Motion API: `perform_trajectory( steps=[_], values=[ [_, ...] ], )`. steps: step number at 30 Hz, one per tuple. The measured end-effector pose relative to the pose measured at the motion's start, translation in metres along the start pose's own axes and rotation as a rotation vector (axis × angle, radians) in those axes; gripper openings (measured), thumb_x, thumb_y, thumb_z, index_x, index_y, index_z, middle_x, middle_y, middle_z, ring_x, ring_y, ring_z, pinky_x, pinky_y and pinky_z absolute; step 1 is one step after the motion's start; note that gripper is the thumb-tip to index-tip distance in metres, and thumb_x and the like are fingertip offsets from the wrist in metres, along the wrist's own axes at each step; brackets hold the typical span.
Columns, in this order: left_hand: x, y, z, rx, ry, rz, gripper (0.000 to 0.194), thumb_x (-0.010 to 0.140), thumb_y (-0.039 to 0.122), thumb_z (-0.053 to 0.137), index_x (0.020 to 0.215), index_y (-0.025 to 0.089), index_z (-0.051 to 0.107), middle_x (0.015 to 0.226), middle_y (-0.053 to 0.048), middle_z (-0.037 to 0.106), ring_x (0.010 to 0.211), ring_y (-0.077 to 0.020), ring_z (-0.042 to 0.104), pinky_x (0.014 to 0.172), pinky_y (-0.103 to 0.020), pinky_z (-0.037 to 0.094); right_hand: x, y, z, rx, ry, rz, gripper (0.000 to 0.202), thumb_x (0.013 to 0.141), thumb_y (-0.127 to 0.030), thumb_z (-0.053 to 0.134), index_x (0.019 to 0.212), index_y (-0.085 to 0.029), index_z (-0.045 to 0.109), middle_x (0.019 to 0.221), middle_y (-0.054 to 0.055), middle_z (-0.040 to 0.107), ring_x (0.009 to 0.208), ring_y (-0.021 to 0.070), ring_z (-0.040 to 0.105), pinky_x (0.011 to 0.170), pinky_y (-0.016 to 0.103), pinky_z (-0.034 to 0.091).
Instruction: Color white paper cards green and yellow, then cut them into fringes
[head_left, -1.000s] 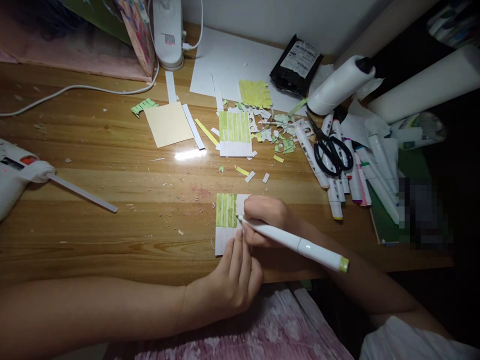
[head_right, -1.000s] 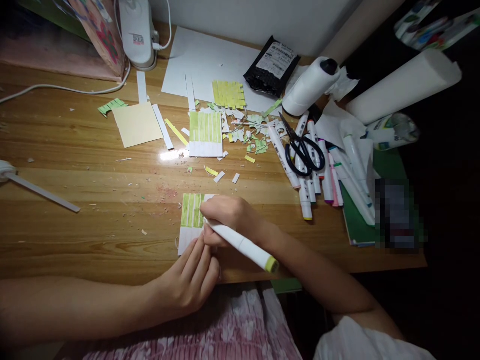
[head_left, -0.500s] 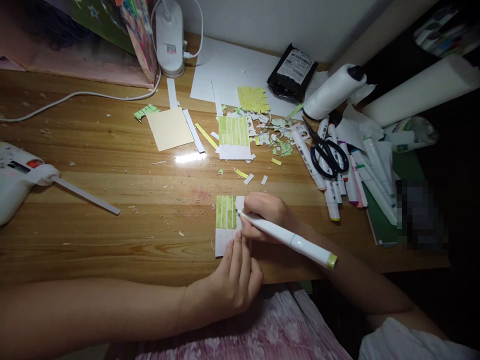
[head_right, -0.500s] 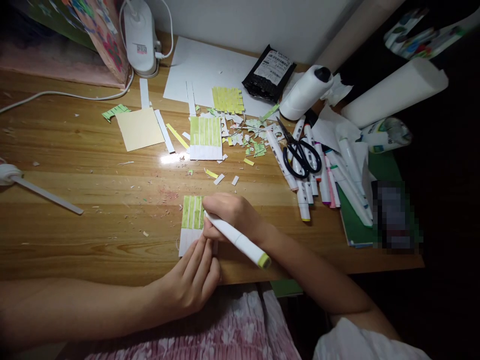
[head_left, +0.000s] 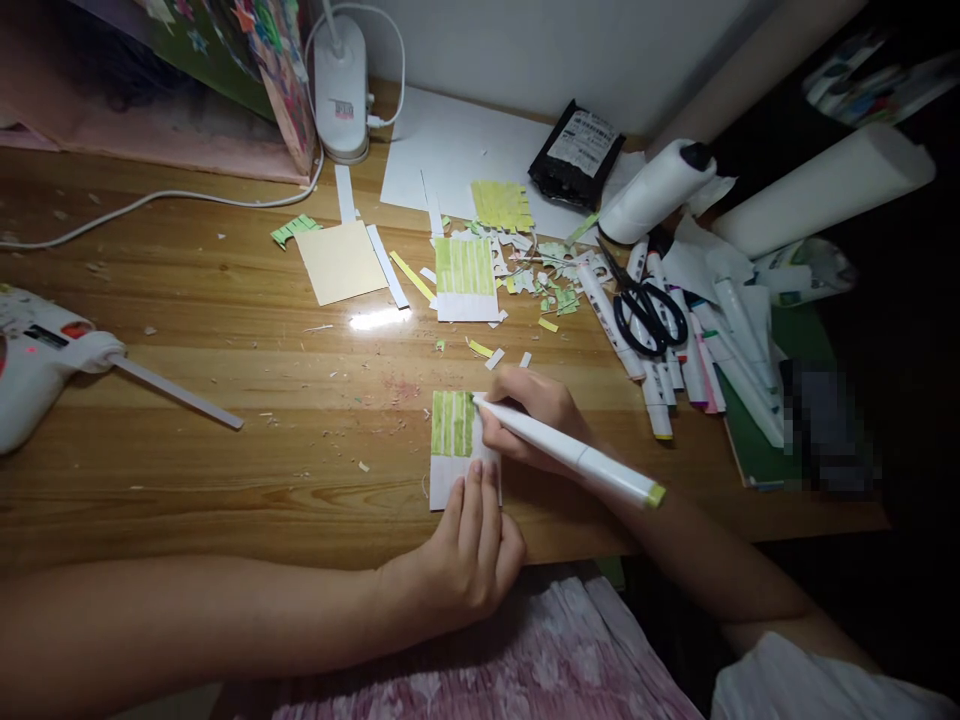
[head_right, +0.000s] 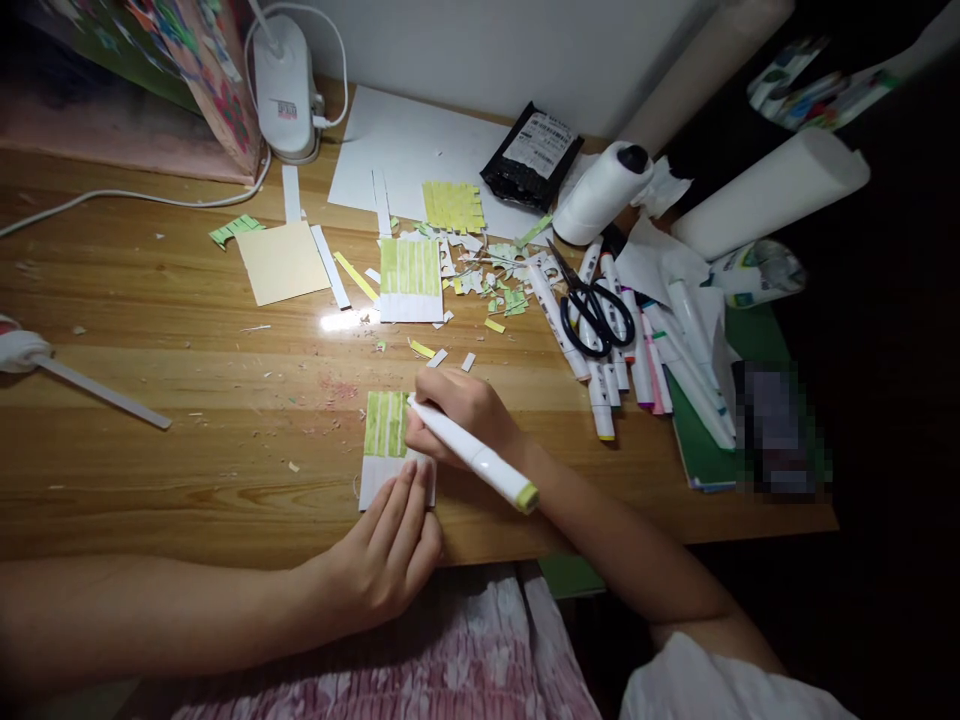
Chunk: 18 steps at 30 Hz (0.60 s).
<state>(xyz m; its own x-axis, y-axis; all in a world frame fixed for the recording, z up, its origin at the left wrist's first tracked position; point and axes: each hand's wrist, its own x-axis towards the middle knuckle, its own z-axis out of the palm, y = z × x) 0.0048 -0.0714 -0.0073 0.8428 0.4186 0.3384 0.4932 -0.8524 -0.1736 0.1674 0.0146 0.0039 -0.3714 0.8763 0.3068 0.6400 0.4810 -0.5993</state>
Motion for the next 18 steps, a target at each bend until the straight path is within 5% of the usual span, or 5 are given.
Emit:
perform_trajectory(
  steps=[6,12,18],
  values=[
    [-0.004,-0.003,0.005,-0.069,0.017,-0.008,0.03,0.088,0.022,0.034,0.098,0.002,0.055,0.116,-0.028,0.058,0.105,-0.0322,0.06,0.089,-0.041,0.044,0.002,0.006,-0.011,0.368,0.101,0.331,0.013,0.081,-0.024,0.058,0.092,-0.021,0.052,0.078,0.0,0.055,0.063,0.0111,0.05,0.055,0.022,0.039],
    [0.0,-0.008,0.008,-0.106,-0.055,-0.012,0.033,0.088,0.022,0.035,0.104,0.001,0.054,0.128,-0.029,0.048,0.111,-0.0322,0.055,0.088,-0.037,0.042,0.004,0.014,-0.016,0.43,-0.164,0.332,0.012,0.078,-0.024,0.061,0.087,-0.017,0.058,0.077,0.001,0.06,0.063,0.0119,0.052,0.054,0.021,0.039],
    [0.001,-0.008,0.007,-0.125,-0.026,-0.027,0.032,0.086,0.016,0.032,0.1,0.001,0.056,0.122,-0.028,0.053,0.106,-0.0312,0.058,0.089,-0.039,0.04,0.0,0.014,-0.017,0.316,-0.235,0.177,0.008,0.069,-0.013,0.058,0.075,-0.016,0.055,0.066,-0.002,0.058,0.056,0.0098,0.049,0.052,0.02,0.036]
  ],
)
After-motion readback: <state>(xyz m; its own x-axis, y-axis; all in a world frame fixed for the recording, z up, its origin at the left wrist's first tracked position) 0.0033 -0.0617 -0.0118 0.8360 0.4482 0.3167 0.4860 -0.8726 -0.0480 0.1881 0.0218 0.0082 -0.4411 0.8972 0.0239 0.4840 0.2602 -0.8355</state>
